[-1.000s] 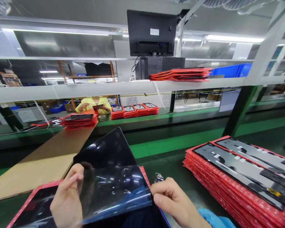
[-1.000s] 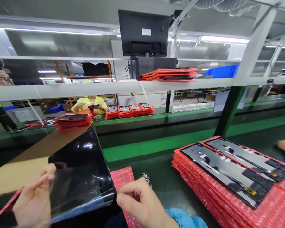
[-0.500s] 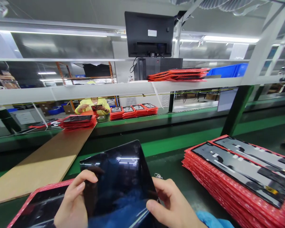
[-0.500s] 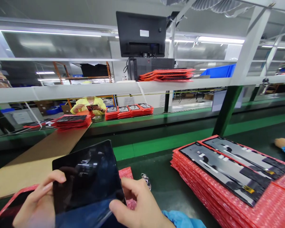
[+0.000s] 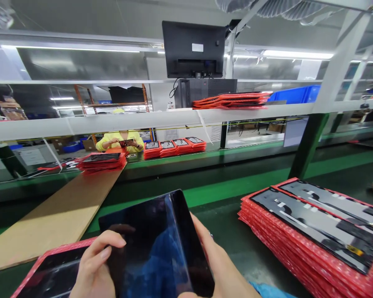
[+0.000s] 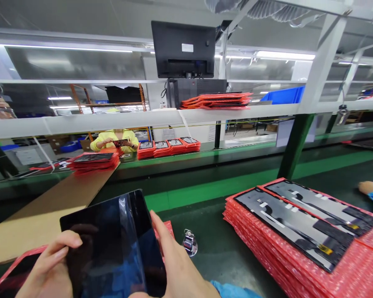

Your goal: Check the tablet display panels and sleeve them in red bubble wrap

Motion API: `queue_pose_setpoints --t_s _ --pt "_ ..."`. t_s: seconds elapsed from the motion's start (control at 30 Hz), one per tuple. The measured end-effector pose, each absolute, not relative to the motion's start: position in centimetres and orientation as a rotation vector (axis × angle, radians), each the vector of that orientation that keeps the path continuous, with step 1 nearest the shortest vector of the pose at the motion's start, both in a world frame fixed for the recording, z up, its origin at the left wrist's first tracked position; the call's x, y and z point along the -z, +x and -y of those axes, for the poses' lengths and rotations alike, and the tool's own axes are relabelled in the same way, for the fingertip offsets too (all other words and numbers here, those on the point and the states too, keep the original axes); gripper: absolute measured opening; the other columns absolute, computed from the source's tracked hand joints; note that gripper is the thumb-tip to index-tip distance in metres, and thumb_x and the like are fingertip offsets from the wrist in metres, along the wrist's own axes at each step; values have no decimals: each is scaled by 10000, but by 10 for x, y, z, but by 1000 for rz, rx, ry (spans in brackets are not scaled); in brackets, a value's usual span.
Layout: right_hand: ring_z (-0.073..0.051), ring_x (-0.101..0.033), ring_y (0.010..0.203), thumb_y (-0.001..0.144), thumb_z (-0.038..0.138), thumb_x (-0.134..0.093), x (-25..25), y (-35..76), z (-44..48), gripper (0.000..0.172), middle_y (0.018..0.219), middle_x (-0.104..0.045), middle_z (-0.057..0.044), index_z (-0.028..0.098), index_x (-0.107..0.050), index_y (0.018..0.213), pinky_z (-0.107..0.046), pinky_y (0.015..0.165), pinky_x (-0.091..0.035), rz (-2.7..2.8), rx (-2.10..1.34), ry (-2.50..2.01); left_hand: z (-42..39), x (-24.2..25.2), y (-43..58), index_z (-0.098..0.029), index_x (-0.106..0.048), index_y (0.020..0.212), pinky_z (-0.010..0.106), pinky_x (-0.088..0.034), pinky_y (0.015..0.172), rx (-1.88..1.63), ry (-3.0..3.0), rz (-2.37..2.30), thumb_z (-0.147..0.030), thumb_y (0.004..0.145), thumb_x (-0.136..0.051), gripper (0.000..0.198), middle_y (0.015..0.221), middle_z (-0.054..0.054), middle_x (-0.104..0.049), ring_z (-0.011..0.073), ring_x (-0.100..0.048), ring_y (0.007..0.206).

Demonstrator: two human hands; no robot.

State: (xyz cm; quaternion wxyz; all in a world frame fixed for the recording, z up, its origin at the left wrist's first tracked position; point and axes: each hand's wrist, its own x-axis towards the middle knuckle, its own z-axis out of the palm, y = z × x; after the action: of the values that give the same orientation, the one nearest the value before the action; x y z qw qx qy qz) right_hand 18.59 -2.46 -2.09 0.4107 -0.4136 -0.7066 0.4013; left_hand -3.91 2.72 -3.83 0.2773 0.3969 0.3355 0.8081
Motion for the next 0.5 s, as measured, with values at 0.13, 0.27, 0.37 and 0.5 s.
queue_pose_setpoints --t_s 0.13,0.27,0.37,0.5 --pt "-315 -112 1415 749 362 -733 49 189 4 1034 1570 -56 -34 315 -7 1483 -445 1117 -285 2016 -244 -708 -31 40 -43 -234 -647 432 314 -398 520 -2385 1311 -795 -300 513 -652 105 504 19 -618 181 -534 539" --pt "-334 -74 1400 780 420 -686 52 188 -11 960 1511 -188 -101 178 -88 1490 -553 1113 -158 2063 272 -493 -31 33 -40 -222 -665 421 285 -350 395 -2322 1411 -840 -264 537 -660 124 414 10 -587 150 -508 417" --pt "-321 -148 1374 801 352 -686 45 190 -9 902 1448 -293 -144 176 -124 1484 -560 1102 -114 2091 284 -497 -29 31 -37 -225 -676 423 267 -344 350 -2297 1503 -812 -286 549 -671 140 395 4 -589 137 -504 371" --pt "-328 -284 1339 894 192 -543 48 194 -6 663 1408 -412 -92 278 -216 1465 -619 1086 -146 2107 145 -507 -29 35 -39 -237 -696 461 246 -366 348 -2296 1597 -782 -313 597 -664 160 415 -3 -613 128 -518 359"
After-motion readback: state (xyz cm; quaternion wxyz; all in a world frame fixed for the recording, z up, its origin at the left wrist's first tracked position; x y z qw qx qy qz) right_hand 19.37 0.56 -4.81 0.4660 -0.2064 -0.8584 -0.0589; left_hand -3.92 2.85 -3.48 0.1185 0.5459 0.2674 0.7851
